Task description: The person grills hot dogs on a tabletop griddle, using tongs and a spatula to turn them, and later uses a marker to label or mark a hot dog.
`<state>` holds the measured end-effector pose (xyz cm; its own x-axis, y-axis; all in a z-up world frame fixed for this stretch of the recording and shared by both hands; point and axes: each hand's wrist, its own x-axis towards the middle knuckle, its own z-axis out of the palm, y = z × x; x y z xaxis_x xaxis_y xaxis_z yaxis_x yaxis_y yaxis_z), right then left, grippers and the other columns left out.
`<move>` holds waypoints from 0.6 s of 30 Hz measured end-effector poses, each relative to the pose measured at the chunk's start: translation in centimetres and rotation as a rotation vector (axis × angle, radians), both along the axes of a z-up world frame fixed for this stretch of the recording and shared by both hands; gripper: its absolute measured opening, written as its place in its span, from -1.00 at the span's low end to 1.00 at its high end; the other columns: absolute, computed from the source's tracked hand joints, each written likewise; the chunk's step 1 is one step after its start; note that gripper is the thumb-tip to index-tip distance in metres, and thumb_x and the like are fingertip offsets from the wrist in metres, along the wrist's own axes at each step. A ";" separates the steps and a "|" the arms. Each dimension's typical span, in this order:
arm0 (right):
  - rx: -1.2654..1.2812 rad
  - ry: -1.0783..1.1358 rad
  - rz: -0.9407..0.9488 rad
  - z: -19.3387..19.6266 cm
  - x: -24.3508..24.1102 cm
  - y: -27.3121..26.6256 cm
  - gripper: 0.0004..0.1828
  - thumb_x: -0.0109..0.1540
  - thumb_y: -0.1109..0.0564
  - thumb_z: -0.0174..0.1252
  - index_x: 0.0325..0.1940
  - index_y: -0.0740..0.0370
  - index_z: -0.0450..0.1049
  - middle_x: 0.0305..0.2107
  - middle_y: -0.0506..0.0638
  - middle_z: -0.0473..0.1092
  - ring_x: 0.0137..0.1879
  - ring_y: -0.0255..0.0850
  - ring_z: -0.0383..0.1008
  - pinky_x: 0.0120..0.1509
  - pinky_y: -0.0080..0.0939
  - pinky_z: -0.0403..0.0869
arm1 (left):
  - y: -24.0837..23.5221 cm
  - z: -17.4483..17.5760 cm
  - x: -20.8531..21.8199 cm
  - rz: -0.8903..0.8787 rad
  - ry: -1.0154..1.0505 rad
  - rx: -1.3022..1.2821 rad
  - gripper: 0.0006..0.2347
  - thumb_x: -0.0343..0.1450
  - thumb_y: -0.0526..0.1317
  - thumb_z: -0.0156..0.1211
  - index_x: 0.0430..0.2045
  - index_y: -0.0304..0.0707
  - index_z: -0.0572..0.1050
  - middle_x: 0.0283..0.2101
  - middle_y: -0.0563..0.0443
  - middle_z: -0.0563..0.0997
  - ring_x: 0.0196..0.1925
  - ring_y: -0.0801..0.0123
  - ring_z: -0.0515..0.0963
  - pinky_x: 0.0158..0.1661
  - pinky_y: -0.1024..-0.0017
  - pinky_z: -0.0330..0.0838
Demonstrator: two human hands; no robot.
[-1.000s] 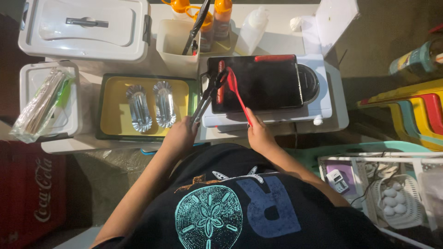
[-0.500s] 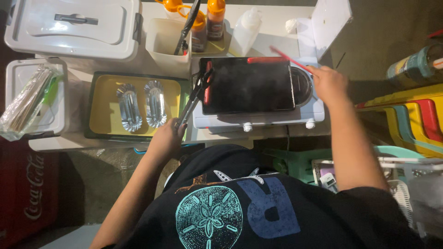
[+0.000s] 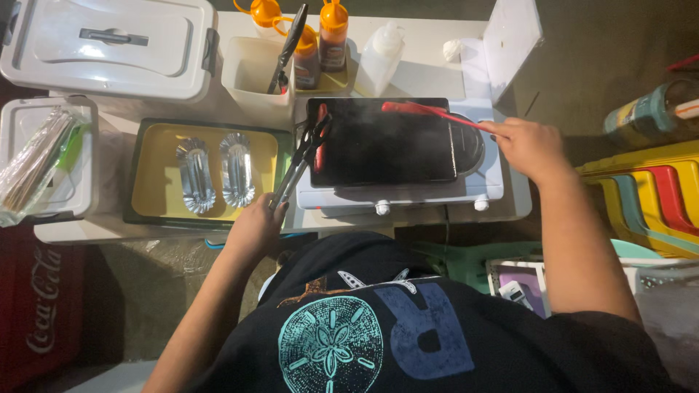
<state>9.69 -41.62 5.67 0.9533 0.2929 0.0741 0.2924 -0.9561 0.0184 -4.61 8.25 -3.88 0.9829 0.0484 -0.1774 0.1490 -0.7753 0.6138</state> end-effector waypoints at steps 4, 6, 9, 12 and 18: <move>-0.040 0.041 -0.010 0.9 -0.6 -0.1 -0.66 0.36 -0.04 0.10 0.17 -0.44 0.58 -0.33 -0.14 0.48 -0.20 -0.03 0.53 -0.13 0.00 0.48 | -0.1 -0.1 0.1 0.004 -0.025 -0.008 -0.69 0.48 -0.08 0.12 -0.07 -0.38 0.47 -0.25 -0.41 0.63 -0.16 -0.25 0.60 -0.13 0.01 0.46; -0.051 0.048 -0.001 1.2 -1.5 -0.2 -0.65 0.34 -0.04 0.10 0.16 -0.45 0.58 -0.33 -0.14 0.48 -0.21 -0.03 0.53 -0.14 0.01 0.48 | -0.1 -0.2 -0.2 0.008 -0.014 -0.006 -0.69 0.48 -0.07 0.12 -0.07 -0.38 0.48 -0.25 -0.39 0.63 -0.16 -0.25 0.60 -0.13 0.02 0.46; -0.075 0.065 0.013 1.9 -2.5 -0.4 -0.64 0.33 -0.05 0.10 0.17 -0.46 0.57 -0.32 -0.14 0.49 -0.21 -0.02 0.53 -0.15 0.01 0.49 | -0.2 -0.2 -0.3 0.021 -0.006 -0.009 -0.68 0.48 -0.08 0.12 -0.06 -0.38 0.48 -0.25 -0.39 0.63 -0.15 -0.24 0.60 -0.12 0.02 0.46; -0.078 0.120 -0.041 2.4 -3.1 -1.0 -0.64 0.34 -0.07 0.11 0.19 -0.47 0.56 -0.30 -0.12 0.49 -0.22 -0.02 0.54 -0.17 0.02 0.49 | -0.2 -0.2 -0.2 0.025 -0.021 -0.020 -0.68 0.48 -0.08 0.13 -0.06 -0.39 0.48 -0.24 -0.39 0.63 -0.15 -0.24 0.60 -0.11 0.02 0.45; 0.114 0.039 -0.133 0.2 -0.5 -2.8 -0.61 0.38 0.01 0.11 0.26 -0.39 0.55 -0.26 -0.02 0.47 -0.19 -0.01 0.51 -0.17 0.03 0.46 | -0.3 0.1 0.1 0.028 0.043 -0.013 -0.68 0.49 -0.07 0.10 -0.04 -0.36 0.48 -0.24 -0.39 0.64 -0.14 -0.23 0.61 -0.11 0.02 0.45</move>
